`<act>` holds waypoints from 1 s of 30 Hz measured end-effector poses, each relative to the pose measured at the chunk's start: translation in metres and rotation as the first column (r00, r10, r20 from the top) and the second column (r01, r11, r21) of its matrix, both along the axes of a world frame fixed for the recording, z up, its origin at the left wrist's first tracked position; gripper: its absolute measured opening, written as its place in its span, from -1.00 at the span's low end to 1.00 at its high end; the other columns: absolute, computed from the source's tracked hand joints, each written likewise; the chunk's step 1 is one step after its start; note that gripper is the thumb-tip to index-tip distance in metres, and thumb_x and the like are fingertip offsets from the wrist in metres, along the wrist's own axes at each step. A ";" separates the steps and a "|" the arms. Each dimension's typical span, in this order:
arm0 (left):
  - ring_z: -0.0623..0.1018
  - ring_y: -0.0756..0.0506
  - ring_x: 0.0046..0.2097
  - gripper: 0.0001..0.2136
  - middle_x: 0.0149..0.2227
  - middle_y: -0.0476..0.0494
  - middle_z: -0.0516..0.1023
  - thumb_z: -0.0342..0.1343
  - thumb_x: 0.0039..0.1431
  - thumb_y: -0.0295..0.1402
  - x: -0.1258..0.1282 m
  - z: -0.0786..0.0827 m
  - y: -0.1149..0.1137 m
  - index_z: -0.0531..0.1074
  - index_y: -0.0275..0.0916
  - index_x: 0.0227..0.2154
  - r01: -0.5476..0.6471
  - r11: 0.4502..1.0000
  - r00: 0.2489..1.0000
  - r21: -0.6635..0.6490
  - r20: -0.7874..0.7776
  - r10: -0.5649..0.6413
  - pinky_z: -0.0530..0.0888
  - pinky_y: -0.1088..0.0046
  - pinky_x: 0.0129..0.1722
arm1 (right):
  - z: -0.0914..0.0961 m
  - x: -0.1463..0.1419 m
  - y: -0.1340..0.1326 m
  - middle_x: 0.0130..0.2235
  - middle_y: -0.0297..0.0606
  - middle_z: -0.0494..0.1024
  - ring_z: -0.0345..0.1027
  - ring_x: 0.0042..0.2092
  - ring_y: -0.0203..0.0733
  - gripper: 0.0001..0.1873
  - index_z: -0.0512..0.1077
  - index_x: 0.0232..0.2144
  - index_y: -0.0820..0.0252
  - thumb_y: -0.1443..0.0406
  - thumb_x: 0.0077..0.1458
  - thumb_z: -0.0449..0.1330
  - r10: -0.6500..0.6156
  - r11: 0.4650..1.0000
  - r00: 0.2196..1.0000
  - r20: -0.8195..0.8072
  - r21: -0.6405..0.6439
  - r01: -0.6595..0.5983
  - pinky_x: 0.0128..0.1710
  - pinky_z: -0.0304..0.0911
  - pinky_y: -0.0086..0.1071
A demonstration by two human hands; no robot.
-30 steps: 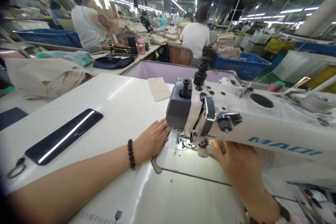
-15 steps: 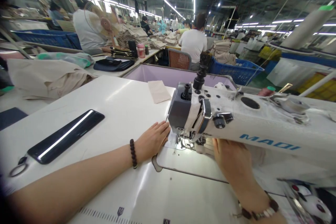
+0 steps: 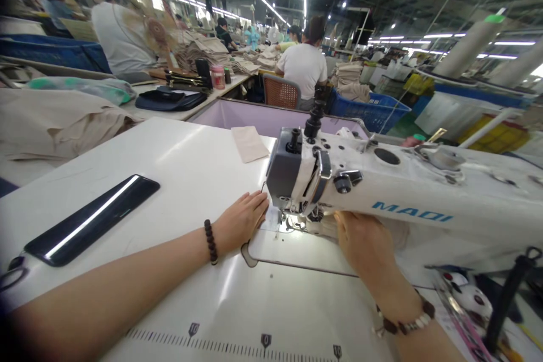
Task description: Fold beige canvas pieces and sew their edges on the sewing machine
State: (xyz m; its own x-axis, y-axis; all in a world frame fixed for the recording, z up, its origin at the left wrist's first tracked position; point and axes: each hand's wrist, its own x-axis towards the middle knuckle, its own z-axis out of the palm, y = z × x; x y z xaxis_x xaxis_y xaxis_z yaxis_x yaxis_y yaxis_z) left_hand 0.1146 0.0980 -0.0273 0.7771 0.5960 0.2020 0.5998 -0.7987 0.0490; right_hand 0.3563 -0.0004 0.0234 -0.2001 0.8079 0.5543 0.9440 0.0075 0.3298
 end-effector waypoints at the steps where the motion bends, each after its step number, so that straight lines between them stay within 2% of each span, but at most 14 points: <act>1: 0.25 -0.23 0.12 -0.70 0.09 -0.36 0.26 -0.18 0.26 -0.42 0.000 0.000 0.000 0.24 -0.42 -0.01 0.002 1.000 1.000 0.000 0.005 -0.002 0.20 0.14 0.10 | 0.001 0.000 -0.001 -0.58 -0.24 0.47 0.31 -0.54 -0.18 -0.76 0.42 -0.54 0.18 0.37 0.07 0.00 0.014 1.000 1.000 -0.004 0.006 -0.014 -0.51 0.07 -0.38; 4: 0.27 -0.22 0.11 -0.72 0.07 -0.36 0.27 -0.18 0.25 -0.44 0.000 0.000 0.001 0.25 -0.40 -0.03 0.014 1.000 1.000 0.002 0.023 -0.014 0.22 0.13 0.09 | 0.009 -0.003 -0.006 -0.48 -0.19 0.50 0.35 -0.43 -0.12 -0.79 0.45 -0.42 0.23 0.37 0.09 0.01 0.052 0.998 0.999 -0.014 -0.023 -0.052 -0.40 0.15 -0.35; 9: 0.27 -0.22 0.11 -0.74 0.05 -0.39 0.29 -0.18 0.24 -0.46 0.000 0.001 0.002 0.27 -0.41 -0.06 0.043 0.999 0.998 0.012 0.044 -0.044 0.25 0.10 0.07 | 0.028 -0.003 -0.029 -0.24 -0.07 0.48 0.32 -0.19 -0.06 -0.75 0.41 -0.34 0.28 0.42 0.13 -0.07 0.027 0.968 0.995 -0.092 -0.245 -0.049 -0.16 0.17 -0.23; 12: 0.31 -0.22 0.08 -0.76 0.01 -0.38 0.33 -0.17 0.24 -0.48 -0.001 0.006 0.003 0.29 -0.39 -0.09 0.065 0.998 0.996 0.021 0.053 -0.066 0.27 0.08 0.05 | 0.035 -0.006 -0.058 -0.27 -0.10 0.46 0.32 -0.22 -0.10 -0.71 0.38 -0.39 0.25 0.40 0.15 -0.13 0.017 0.941 0.983 -0.183 -0.330 -0.078 -0.19 0.19 -0.23; 14: 0.38 -0.19 0.02 -0.77 -0.04 -0.34 0.37 -0.16 0.23 -0.49 -0.002 0.014 -0.001 0.31 -0.38 -0.11 0.095 0.995 0.994 0.021 0.051 -0.096 0.32 0.13 0.01 | 0.039 -0.014 -0.081 -0.32 -0.13 0.45 0.32 -0.26 -0.11 -0.71 0.37 -0.41 0.24 0.39 0.14 -0.14 -0.003 0.927 0.969 -0.245 -0.364 -0.090 -0.24 0.22 -0.24; 17: 0.42 -0.15 -0.04 -0.74 -0.04 -0.29 0.40 -0.05 0.19 -0.48 0.000 0.031 -0.021 0.26 -0.34 -0.04 0.235 0.972 0.967 0.023 0.094 -0.236 0.38 0.25 -0.03 | 0.046 -0.039 -0.111 -0.36 -0.19 0.42 0.33 -0.32 -0.18 -0.74 0.35 -0.39 0.22 0.39 0.14 -0.14 -0.027 0.867 0.918 -0.395 -0.467 -0.175 -0.34 0.24 -0.32; 20: 0.31 -0.20 0.09 -0.54 0.08 -0.35 0.28 0.10 0.10 -0.42 0.005 0.048 -0.056 0.15 -0.34 0.06 0.444 0.894 0.874 0.060 0.189 -0.447 0.33 0.22 0.03 | 0.052 -0.071 -0.126 -0.38 -0.24 0.42 0.32 -0.35 -0.23 -0.78 0.32 -0.47 0.19 0.42 0.09 -0.10 -0.005 0.780 0.855 -0.518 -0.537 -0.320 -0.36 0.24 -0.39; 21: 0.27 -0.21 0.12 -0.58 0.11 -0.34 0.25 0.10 0.11 -0.42 0.007 0.052 -0.067 0.19 -0.33 0.04 0.525 0.849 0.828 0.061 0.196 -0.526 0.29 0.20 0.07 | 0.053 -0.080 -0.128 -0.38 -0.25 0.43 0.33 -0.34 -0.24 -0.79 0.32 -0.48 0.19 0.43 0.08 -0.08 0.009 0.743 0.836 -0.549 -0.556 -0.373 -0.35 0.25 -0.41; 23: 0.32 -0.16 0.08 -0.81 0.05 -0.25 0.34 0.01 0.17 -0.45 0.005 0.055 -0.085 0.35 -0.28 -0.15 0.671 0.742 0.732 -0.002 0.166 -0.661 0.28 0.25 0.08 | 0.052 -0.088 -0.130 -0.36 -0.27 0.47 0.35 -0.31 -0.26 -0.81 0.35 -0.46 0.19 0.40 0.10 -0.03 0.039 0.661 0.784 -0.619 -0.573 -0.485 -0.29 0.26 -0.44; 24: 0.38 -0.11 0.02 -0.87 -0.03 -0.20 0.42 -0.05 0.20 -0.48 0.001 0.056 -0.090 0.39 -0.27 -0.27 0.710 0.701 0.702 -0.063 0.140 -0.698 0.32 0.32 0.04 | 0.051 -0.088 -0.131 -0.33 -0.27 0.49 0.36 -0.28 -0.26 -0.85 0.37 -0.42 0.19 0.34 0.12 0.01 0.049 0.629 0.754 -0.655 -0.566 -0.532 -0.25 0.27 -0.45; 25: 0.44 -0.07 -0.06 -0.83 -0.12 -0.17 0.47 -0.10 0.20 -0.52 -0.006 0.055 -0.092 0.40 -0.27 -0.35 0.718 0.684 0.696 -0.131 0.117 -0.708 0.36 0.38 -0.01 | 0.048 -0.084 -0.132 -0.28 -0.25 0.51 0.38 -0.23 -0.24 -0.85 0.40 -0.36 0.19 0.24 0.11 0.08 0.051 0.610 0.727 -0.685 -0.554 -0.566 -0.20 0.27 -0.44; 26: 0.47 -0.05 -0.13 -0.80 -0.19 -0.15 0.50 -0.12 0.19 -0.55 -0.016 0.054 -0.093 0.41 -0.27 -0.38 0.693 0.693 0.718 -0.197 0.102 -0.689 0.40 0.44 -0.07 | 0.045 -0.078 -0.133 -0.21 -0.22 0.52 0.38 -0.17 -0.20 -0.74 0.42 -0.29 0.18 0.13 0.05 0.15 0.048 0.606 0.705 -0.708 -0.540 -0.584 -0.14 0.27 -0.41; 28: 0.48 -0.05 -0.14 -0.77 -0.17 -0.15 0.49 -0.12 0.13 -0.61 -0.041 0.051 -0.088 0.40 -0.27 -0.31 0.574 0.766 0.815 -0.290 0.108 -0.570 0.42 0.47 -0.11 | 0.036 -0.061 -0.138 -0.07 -0.15 0.48 0.33 -0.03 -0.07 -0.39 0.39 -0.10 0.16 -0.03 -0.17 0.26 0.031 0.620 0.692 -0.721 -0.529 -0.579 -0.02 0.22 -0.31; 30: 0.48 -0.03 -0.14 -0.75 -0.15 -0.10 0.48 -0.12 0.10 -0.61 -0.068 0.048 -0.082 0.40 -0.23 -0.30 0.418 0.834 0.908 -0.360 0.144 -0.393 0.41 0.50 -0.11 | 0.025 -0.047 -0.143 0.04 -0.11 0.39 0.25 0.06 0.01 -0.19 0.27 0.06 0.12 -0.04 -0.24 0.30 0.040 0.602 0.707 -0.706 -0.547 -0.581 0.05 0.17 -0.21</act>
